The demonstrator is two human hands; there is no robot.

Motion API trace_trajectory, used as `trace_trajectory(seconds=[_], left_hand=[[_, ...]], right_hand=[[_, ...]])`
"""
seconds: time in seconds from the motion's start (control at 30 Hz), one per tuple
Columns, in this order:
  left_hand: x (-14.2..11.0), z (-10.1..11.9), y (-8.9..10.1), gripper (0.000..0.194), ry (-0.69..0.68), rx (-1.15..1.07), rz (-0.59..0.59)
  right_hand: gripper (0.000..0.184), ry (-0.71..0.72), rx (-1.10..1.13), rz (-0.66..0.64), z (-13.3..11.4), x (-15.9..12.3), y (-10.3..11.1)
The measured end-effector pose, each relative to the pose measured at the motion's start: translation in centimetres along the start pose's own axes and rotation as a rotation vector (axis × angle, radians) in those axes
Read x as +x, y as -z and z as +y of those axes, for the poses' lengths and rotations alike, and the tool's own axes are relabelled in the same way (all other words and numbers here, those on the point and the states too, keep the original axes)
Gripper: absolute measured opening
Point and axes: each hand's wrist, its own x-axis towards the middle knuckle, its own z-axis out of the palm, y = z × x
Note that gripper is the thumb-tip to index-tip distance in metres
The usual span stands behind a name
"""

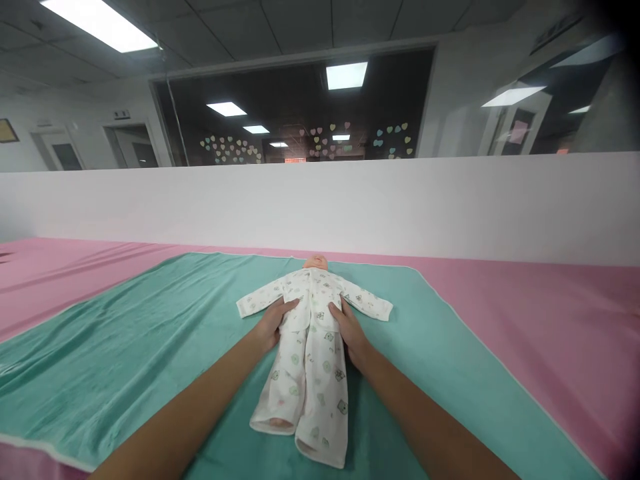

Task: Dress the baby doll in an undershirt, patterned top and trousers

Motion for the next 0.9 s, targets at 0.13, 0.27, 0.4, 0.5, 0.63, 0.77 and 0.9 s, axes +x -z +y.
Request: trace_trajectory(seconds=[0.13,0.27,0.4,0.5,0.63,0.77,0.9], left_hand=[[1.7,-1.0,-0.3,0.052,-0.040,-0.057,-0.033],[2.7,-2.0,0.6,0.050,-0.067,-0.095,-0.044],[2.8,-2.2,3.0,0.050,-0.070,-0.005,0.005],[2.5,-1.8,4.4,0.060,-0.100,0.268,-0.008],[2.3,-1.7,4.5,0.058,-0.333,0.844,-0.031],[2.5,-2.6,4.1,0.041,-0.389,1.288,0.039],[2.1,-2.7,3.5,0.040,-0.333,1.418,0.096]], right_hand=[[0.069,0.047,0.008,-0.010,0.6,1.2,1.5],[0.065,0.024,-0.023,-0.012,1.4,1.8,3.4],[0.062,0.055,-0.050,-0.069,2.3,1.6,5.4],[0.071,0.051,-0.196,-0.068,2.5,1.1,6.1],[0.062,0.123,-0.642,-0.058,1.9,0.7,5.4],[0.027,0.245,-1.064,0.068,1.5,1.2,4.2],[0.015,0.214,-1.147,0.132,1.3,1.5,4.0]])
